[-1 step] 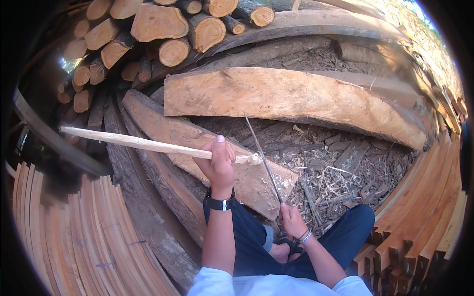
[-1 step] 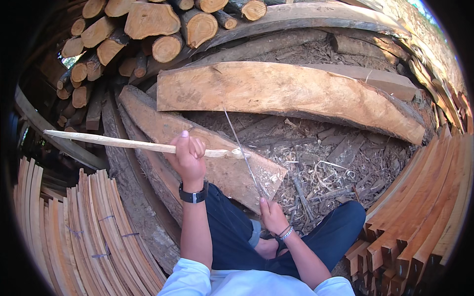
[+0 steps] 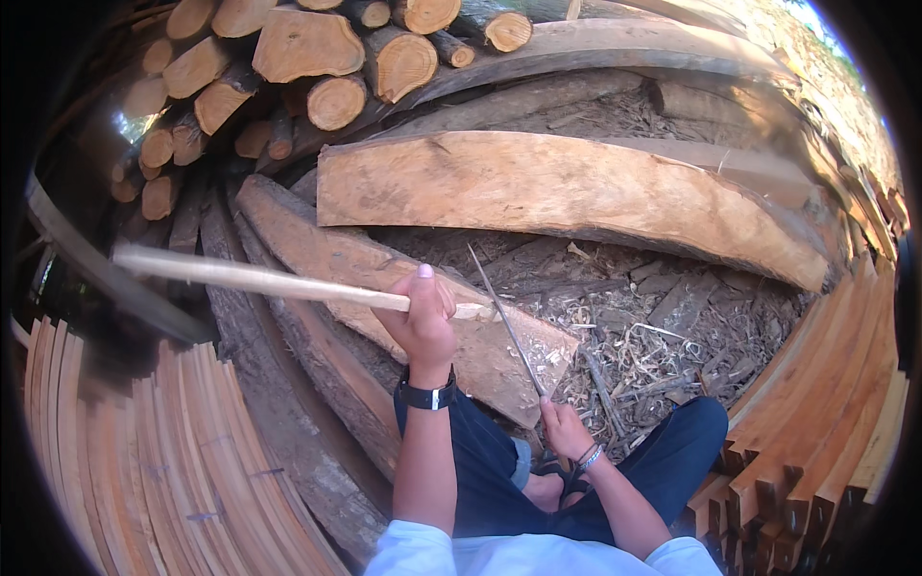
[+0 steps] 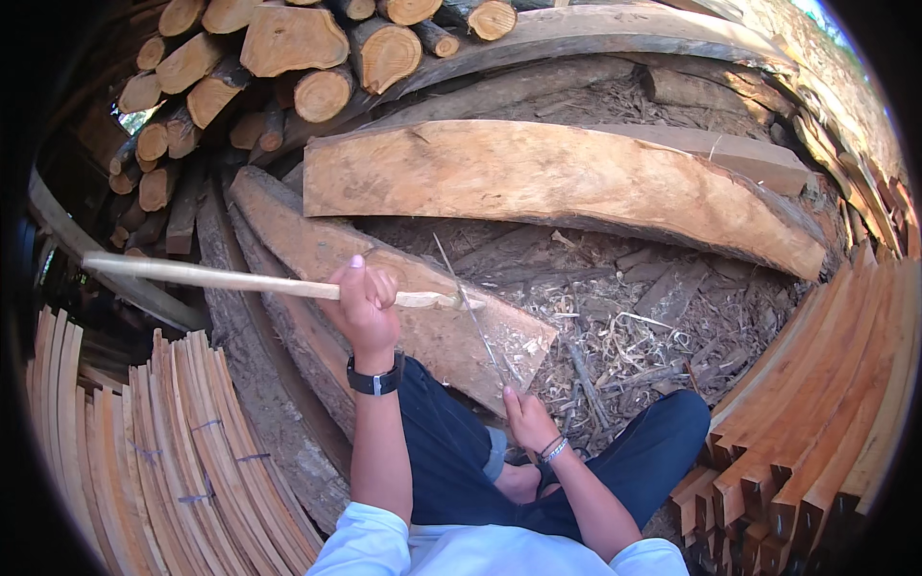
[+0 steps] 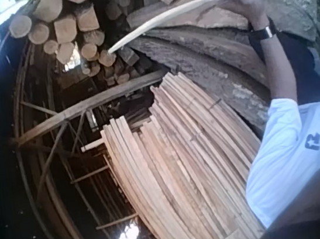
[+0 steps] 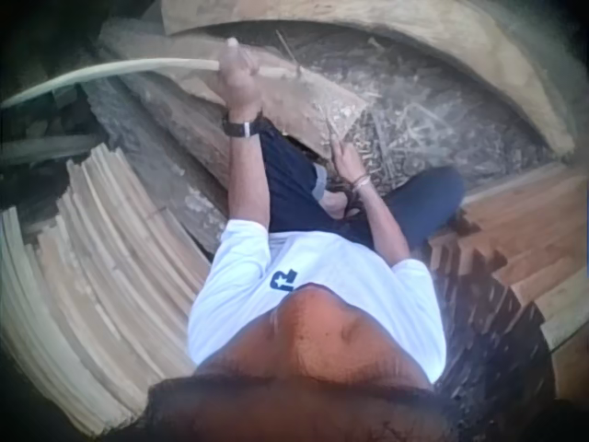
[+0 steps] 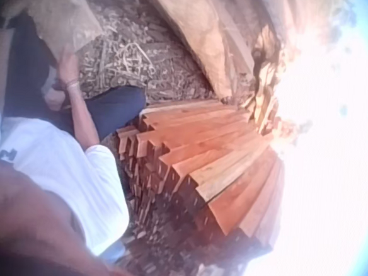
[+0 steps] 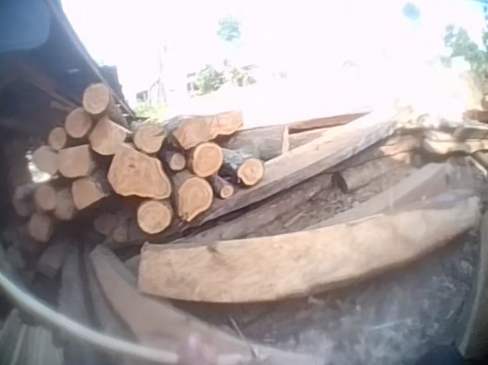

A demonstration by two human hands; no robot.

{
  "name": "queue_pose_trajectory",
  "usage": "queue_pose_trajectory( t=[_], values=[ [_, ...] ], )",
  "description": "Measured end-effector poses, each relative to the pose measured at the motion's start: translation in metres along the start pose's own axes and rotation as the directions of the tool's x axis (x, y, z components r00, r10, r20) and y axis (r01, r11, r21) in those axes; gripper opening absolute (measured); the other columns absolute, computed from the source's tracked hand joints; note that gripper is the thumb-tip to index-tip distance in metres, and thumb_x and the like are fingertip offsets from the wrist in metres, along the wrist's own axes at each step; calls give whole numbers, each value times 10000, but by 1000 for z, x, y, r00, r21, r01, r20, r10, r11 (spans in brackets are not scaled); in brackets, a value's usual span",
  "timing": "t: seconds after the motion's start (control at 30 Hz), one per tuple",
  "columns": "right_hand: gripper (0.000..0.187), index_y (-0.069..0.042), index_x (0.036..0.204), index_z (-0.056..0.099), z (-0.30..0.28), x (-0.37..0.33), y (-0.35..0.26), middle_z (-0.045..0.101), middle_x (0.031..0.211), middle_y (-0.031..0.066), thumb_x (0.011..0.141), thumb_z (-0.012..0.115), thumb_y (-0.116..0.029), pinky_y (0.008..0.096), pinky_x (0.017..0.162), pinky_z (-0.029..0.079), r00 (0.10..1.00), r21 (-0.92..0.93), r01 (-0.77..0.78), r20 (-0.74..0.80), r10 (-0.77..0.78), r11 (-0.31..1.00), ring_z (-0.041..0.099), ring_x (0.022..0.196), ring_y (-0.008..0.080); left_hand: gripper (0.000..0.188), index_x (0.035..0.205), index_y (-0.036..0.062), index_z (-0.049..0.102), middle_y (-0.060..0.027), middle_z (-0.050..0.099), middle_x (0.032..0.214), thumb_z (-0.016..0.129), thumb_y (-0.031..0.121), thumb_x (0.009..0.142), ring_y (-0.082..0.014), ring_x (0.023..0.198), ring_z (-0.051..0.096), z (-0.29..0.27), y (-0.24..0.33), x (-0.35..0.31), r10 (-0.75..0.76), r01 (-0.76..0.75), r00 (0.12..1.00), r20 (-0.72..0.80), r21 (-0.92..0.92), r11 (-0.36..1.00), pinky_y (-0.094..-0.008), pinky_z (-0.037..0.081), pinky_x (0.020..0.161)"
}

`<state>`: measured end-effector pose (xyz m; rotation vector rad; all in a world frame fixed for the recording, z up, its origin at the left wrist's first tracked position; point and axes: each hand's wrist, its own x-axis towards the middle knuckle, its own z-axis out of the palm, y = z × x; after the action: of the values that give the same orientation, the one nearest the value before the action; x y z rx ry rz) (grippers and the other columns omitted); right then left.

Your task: The person whittles and shapes a long piece of wood using a large blade, removing shavings from different sides.

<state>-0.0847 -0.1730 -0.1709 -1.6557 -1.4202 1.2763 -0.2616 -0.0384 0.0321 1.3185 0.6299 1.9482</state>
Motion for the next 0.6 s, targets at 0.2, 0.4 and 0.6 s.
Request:
queue_pose_trajectory(
  t=[0.2,0.4,0.6],
  values=[
    [546,28,671,525,-3,-6,-27,501,516,138,1022,363,-359,407,546,430,998,133,60,-44,-54,989,523,495,271,467,538,112,271,6,243,421,423,146,978,-85,348,194,-6,7,3,-74,73,996,-52,-27,997,-285,166,390],
    [534,-16,654,478,-28,-20,-69,464,490,46,1034,340,-365,331,483,402,993,235,119,-19,-118,965,479,455,163,474,528,121,254,4,229,419,402,138,978,-87,352,188,-5,10,2,-74,71,996,-58,-58,996,-291,164,390],
    [542,-28,654,468,-6,-16,-18,453,485,23,1035,337,-392,320,426,376,990,326,-126,105,96,937,453,405,132,479,516,121,241,-2,222,414,384,133,973,-95,355,174,-1,6,-5,-100,98,993,-62,-36,995,-292,165,396]
  ],
)
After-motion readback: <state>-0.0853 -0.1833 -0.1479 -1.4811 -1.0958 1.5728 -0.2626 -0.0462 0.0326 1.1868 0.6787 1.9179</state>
